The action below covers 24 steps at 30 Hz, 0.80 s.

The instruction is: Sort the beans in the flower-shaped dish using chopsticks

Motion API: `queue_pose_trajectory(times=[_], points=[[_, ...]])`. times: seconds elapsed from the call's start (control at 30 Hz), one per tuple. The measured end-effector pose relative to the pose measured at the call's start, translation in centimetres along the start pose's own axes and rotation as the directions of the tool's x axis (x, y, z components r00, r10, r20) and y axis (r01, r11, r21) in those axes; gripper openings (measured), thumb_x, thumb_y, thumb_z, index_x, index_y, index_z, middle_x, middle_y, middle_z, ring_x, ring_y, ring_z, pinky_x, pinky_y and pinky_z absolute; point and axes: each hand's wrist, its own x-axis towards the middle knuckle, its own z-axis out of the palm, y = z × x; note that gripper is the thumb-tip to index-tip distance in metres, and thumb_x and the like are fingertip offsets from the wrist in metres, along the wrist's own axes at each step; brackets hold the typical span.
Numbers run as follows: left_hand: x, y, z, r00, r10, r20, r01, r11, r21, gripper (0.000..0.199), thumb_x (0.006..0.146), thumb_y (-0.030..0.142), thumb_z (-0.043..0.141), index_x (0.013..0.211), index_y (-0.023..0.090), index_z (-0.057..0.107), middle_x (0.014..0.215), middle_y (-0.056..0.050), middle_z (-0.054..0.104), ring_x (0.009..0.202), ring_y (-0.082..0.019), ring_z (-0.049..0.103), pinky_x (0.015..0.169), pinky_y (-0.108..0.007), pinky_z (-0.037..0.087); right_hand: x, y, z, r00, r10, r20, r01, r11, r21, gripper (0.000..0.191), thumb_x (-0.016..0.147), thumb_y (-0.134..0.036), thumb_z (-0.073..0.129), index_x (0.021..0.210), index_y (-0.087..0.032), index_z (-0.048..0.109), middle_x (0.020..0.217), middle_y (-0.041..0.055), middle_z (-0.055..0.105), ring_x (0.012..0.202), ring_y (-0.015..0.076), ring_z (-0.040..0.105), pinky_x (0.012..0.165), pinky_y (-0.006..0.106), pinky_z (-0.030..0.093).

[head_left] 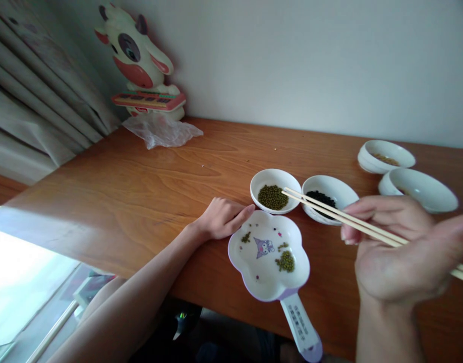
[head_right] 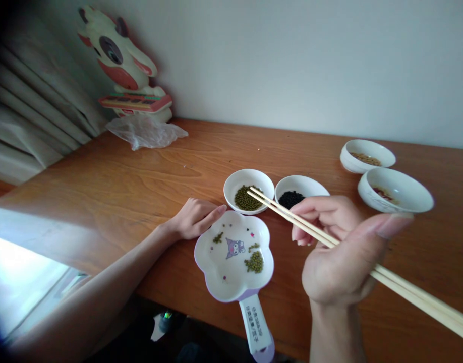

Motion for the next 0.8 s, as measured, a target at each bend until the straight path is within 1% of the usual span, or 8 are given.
queue_pose_trajectory(times=[0.07, 0.17, 0.2, 0.27, 0.5, 0.63, 0.7, 0.8], points=[[0.0, 0.1, 0.0, 1.0, 0.0, 0.001, 0.0, 1.0, 0.002, 0.056, 0.112, 0.043, 0.03, 0.064, 0.017, 0.046, 0.06, 0.001, 0.052, 0.053, -0.01, 0.037, 0.058, -0.029, 0.027, 0.3, -1.0, -0.4, 1.0, -0.005, -0.022, 0.005, 1.0, -0.006, 0.062, 0.105, -0.066, 0.034, 0.076, -0.024, 0.069, 0.057, 0.0041, 0.059, 0.052, 0.0187, 0.057, 0.048, 0.034, 0.04], [0.1, 0.2, 0.0, 1.0, -0.005, 0.013, 0.005, 1.0, -0.003, 0.057, 0.111, 0.044, 0.03, 0.064, 0.017, 0.044, 0.059, 0.001, 0.051, 0.053, -0.01, 0.038, 0.057, -0.028, 0.026, 0.5, -2.0, -1.3, 0.981, -0.012, 0.195, 0.031, 0.995, -0.097, 0.05, 0.101, -0.064, 0.048, 0.078, -0.025, 0.069, 0.064, 0.0051, 0.063, 0.059, 0.0211, 0.061, 0.052, 0.035, 0.045], [0.1, 0.2, 0.0, 1.0, -0.007, 0.019, 0.008, 1.0, -0.007, 0.057, 0.112, 0.044, 0.029, 0.063, 0.017, 0.044, 0.06, 0.001, 0.051, 0.053, -0.01, 0.039, 0.057, -0.028, 0.026, 0.5, -2.1, -1.6, 0.96, -0.01, 0.279, 0.048, 0.99, -0.129, 0.051, 0.1, -0.066, 0.048, 0.08, -0.025, 0.07, 0.065, 0.0058, 0.064, 0.062, 0.0225, 0.063, 0.053, 0.035, 0.046], [0.1, 0.2, 0.0, 0.999, -0.011, 0.03, 0.012, 1.0, -0.014, 0.057, 0.112, 0.043, 0.029, 0.063, 0.017, 0.043, 0.06, 0.001, 0.051, 0.054, -0.01, 0.04, 0.058, -0.029, 0.026, 0.3, -2.1, -1.8, 0.926, -0.017, 0.377, 0.087, 0.981, -0.171, 0.055, 0.098, -0.072, 0.045, 0.083, -0.026, 0.071, 0.064, 0.0065, 0.065, 0.063, 0.0248, 0.066, 0.054, 0.036, 0.049], [0.1, 0.1, 0.0, 0.999, -0.026, 0.028, 0.027, 0.998, -0.052, 0.058, 0.112, 0.044, 0.029, 0.063, 0.017, 0.043, 0.06, 0.001, 0.052, 0.053, -0.009, 0.041, 0.057, -0.029, 0.027, -0.7, -1.2, -1.1, 0.88, 0.019, 0.475, 0.097, 0.971, -0.218, 0.058, 0.098, -0.074, 0.043, 0.087, -0.026, 0.073, 0.066, 0.0058, 0.067, 0.066, 0.0247, 0.068, 0.055, 0.035, 0.054], [0.3, 0.3, -0.7, 0.995, -0.069, 0.078, 0.077, 0.992, -0.104, 0.061, 0.113, 0.048, 0.026, 0.063, 0.017, 0.045, 0.06, 0.001, 0.053, 0.052, -0.01, 0.041, 0.057, -0.029, 0.029, -1.7, -0.4, -1.2, 0.817, 0.13, 0.562, 0.025, 0.965, -0.259, 0.049, 0.103, -0.064, 0.043, 0.09, -0.026, 0.072, 0.077, 0.0053, 0.072, 0.071, 0.0226, 0.068, 0.055, 0.032, 0.052], [0.2, 0.6, -1.1, 0.989, -0.098, 0.113, 0.109, 0.989, -0.098, 0.061, 0.112, 0.05, 0.026, 0.066, 0.017, 0.048, 0.063, 0.0, 0.058, 0.054, -0.01, 0.045, 0.058, -0.029, 0.029, -1.9, 0.2, -1.4, 0.781, 0.191, 0.594, -0.017, 0.958, -0.287, 0.05, 0.106, -0.06, 0.037, 0.089, -0.027, 0.07, 0.078, 0.0041, 0.071, 0.072, 0.0208, 0.067, 0.056, 0.03, 0.05], [0.0, 1.1, -1.9, 0.98, -0.097, 0.174, 0.116, 0.988, -0.105, 0.06, 0.112, 0.051, 0.026, 0.071, 0.018, 0.053, 0.068, 0.0, 0.063, 0.055, -0.01, 0.049, 0.057, -0.029, 0.028, -2.0, 0.9, -1.5, 0.76, 0.239, 0.605, -0.057, 0.951, -0.304, 0.062, 0.108, -0.061, 0.021, 0.085, -0.027, 0.068, 0.067, 0.0018, 0.064, 0.065, 0.0179, 0.063, 0.057, 0.03, 0.047]])
